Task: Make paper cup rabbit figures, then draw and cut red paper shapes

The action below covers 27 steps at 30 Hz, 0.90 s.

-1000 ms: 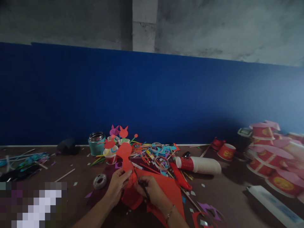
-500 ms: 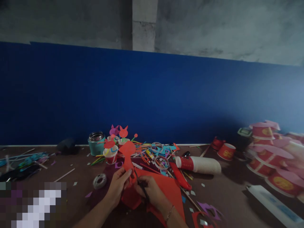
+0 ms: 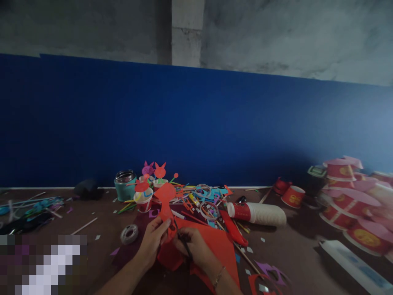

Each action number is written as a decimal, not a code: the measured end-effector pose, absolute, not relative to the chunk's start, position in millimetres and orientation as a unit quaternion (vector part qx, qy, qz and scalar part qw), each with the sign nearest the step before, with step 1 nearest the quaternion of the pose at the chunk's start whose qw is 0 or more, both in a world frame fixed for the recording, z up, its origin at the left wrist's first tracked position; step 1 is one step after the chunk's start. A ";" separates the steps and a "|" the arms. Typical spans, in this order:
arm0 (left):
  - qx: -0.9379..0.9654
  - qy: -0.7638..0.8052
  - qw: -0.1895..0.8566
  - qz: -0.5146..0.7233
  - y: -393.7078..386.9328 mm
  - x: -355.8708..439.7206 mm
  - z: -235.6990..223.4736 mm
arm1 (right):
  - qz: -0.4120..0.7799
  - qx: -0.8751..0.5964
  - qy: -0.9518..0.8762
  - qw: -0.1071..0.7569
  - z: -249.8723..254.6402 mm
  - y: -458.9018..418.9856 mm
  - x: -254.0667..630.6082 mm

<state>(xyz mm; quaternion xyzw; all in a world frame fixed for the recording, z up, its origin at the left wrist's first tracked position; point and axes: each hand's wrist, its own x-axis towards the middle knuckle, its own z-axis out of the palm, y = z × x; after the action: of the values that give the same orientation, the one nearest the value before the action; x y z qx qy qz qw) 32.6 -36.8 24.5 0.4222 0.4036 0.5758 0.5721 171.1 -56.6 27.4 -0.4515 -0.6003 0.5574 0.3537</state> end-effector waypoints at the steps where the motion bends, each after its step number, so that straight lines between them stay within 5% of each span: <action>1: 0.422 0.404 0.572 0.576 -36.9 32.7 24.4 | 0.559 -0.452 -0.598 0.354 27.1 -56.5 171.1; 27: 0.409 0.399 0.583 0.577 -37.4 30.0 26.4 | 0.545 -0.466 -0.602 0.353 29.5 -54.7 172.0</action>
<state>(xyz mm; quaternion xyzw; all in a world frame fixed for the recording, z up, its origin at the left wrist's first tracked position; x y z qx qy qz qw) 30.0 -37.4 26.4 0.4089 0.3989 0.5775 0.5832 172.0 -54.7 29.5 -0.4659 -0.6016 0.5446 0.3529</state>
